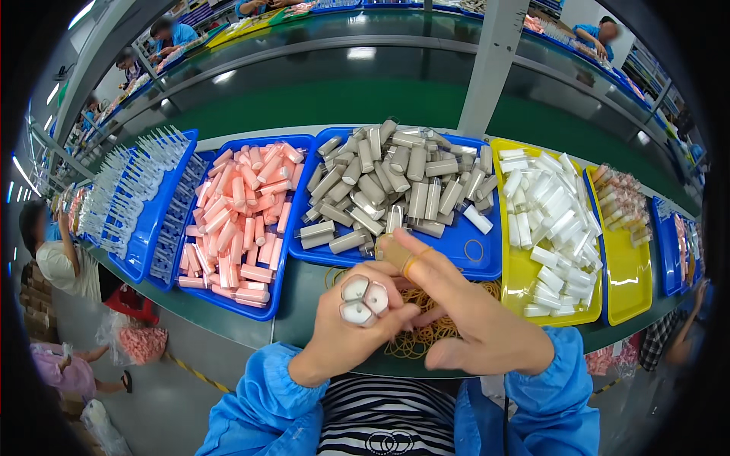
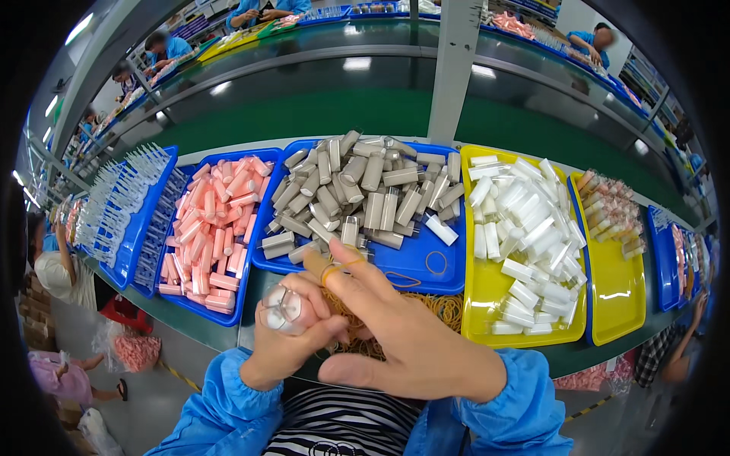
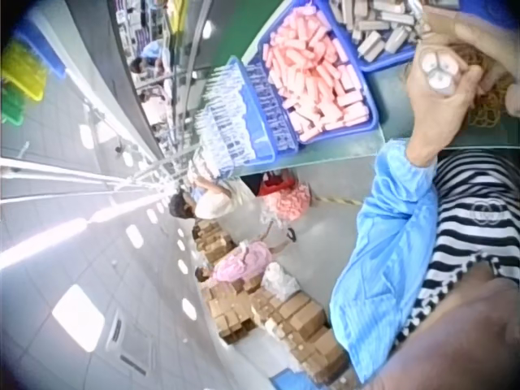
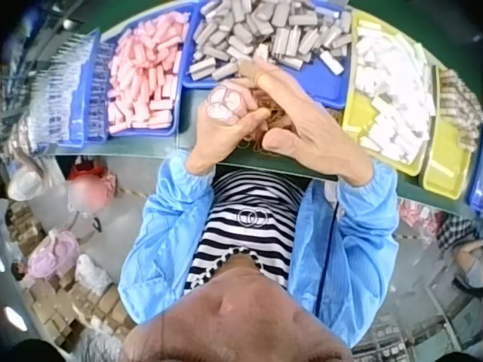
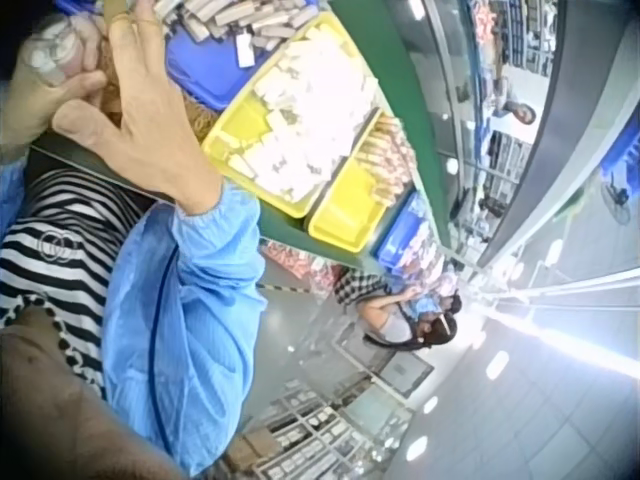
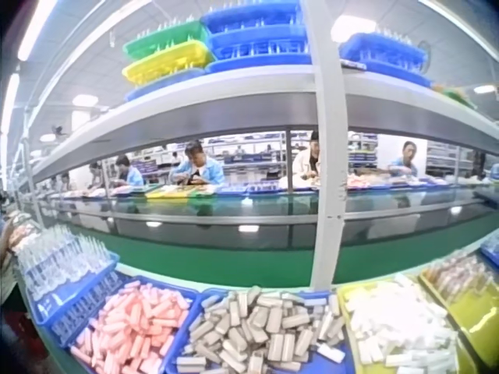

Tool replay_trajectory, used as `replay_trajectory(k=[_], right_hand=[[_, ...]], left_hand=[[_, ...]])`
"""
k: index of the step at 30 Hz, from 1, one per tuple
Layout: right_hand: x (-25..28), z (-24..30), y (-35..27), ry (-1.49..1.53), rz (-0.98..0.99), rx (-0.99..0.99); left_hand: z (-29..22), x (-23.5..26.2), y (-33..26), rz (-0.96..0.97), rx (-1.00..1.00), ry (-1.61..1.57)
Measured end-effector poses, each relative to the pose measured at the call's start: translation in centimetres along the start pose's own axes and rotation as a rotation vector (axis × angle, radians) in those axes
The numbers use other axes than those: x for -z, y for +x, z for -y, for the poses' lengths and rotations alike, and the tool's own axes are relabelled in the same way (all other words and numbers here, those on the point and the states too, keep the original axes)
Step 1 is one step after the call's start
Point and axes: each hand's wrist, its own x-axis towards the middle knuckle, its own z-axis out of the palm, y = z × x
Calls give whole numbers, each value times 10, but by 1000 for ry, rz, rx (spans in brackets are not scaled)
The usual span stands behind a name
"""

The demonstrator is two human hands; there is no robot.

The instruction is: The person repeatedly picks up small white cylindrical components from a yellow tray, inserts them into a white plastic holder, and secures the bundle with a yellow rubber band. The completed bundles are placed into a blue tray. The process is repeated continuously throughout the clip.

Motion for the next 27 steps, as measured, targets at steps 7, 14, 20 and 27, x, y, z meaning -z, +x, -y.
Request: replay_trajectory(k=[7,14,20,27], right_hand=[[15,12,-5,-277,63,121],[24,-5,3,-700,163,215],[42,-15,-36,-822,99,106],[4,7,-36,1173,-394,196]], left_hand=[[-6,21,-7,418,633,-328],[-17,4,2,785,302,469],[-23,33,-3,74,25,-164],[-8,-1,11,-603,-274,135]])
